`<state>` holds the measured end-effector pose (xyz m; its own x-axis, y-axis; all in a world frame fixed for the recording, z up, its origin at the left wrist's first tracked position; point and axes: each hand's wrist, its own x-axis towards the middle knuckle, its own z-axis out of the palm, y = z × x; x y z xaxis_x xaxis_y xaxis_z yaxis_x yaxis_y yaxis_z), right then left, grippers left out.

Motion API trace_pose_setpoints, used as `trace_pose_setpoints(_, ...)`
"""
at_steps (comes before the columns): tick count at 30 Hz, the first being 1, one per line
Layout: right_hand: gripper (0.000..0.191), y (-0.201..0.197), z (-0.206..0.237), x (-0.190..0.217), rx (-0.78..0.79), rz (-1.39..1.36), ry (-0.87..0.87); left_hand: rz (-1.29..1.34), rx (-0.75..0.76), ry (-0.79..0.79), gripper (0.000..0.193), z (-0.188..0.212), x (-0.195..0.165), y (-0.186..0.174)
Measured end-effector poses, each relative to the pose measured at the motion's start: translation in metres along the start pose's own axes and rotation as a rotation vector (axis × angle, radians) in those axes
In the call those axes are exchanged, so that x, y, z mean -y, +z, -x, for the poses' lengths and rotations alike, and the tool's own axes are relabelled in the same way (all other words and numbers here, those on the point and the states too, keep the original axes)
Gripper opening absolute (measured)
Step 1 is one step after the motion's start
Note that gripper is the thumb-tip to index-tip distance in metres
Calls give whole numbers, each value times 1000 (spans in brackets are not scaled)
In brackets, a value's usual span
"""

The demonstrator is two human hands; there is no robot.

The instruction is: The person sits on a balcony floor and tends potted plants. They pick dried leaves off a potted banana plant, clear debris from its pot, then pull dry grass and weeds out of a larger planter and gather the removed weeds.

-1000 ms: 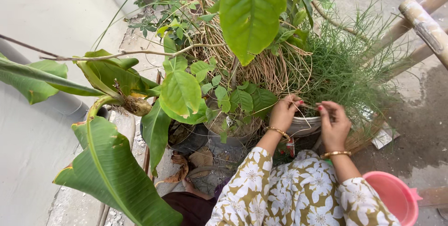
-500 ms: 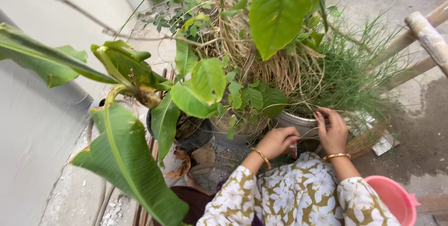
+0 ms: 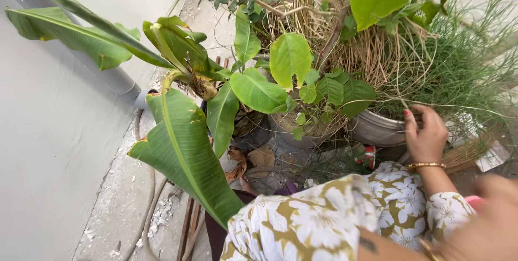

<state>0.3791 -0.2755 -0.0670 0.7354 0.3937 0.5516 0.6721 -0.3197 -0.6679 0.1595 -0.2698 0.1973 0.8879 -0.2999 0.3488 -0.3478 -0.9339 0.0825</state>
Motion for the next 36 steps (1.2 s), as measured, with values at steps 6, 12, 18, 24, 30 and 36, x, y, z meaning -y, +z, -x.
trace_pose_setpoints(6, 16, 2, 1, -11, -24, 66, -113, -27, 42, 58, 14, 30, 51, 11)
trace_pose_setpoints(12, 15, 1, 3, -15, -95, 87, -174, -7, 110, -4, 15, 6, 16, -1)
trace_pose_setpoints(18, 12, -26, -13, -22, -82, -556, 302, 59, 464, -365, 17, -13, 124, 37)
trace_pose_setpoints(24, 11, -83, -31, -3, -78, -530, 269, 299, 220, -463, 59, -31, 176, 156)
trace_pose_setpoints(30, 10, -130, -27, 23, -183, -465, 297, 264, -122, -506, 71, -60, 159, 226)
trace_pose_setpoints(36, 12, -130, 25, 27, -178, -524, 405, 253, -213, -493, 68, -85, 141, 237)
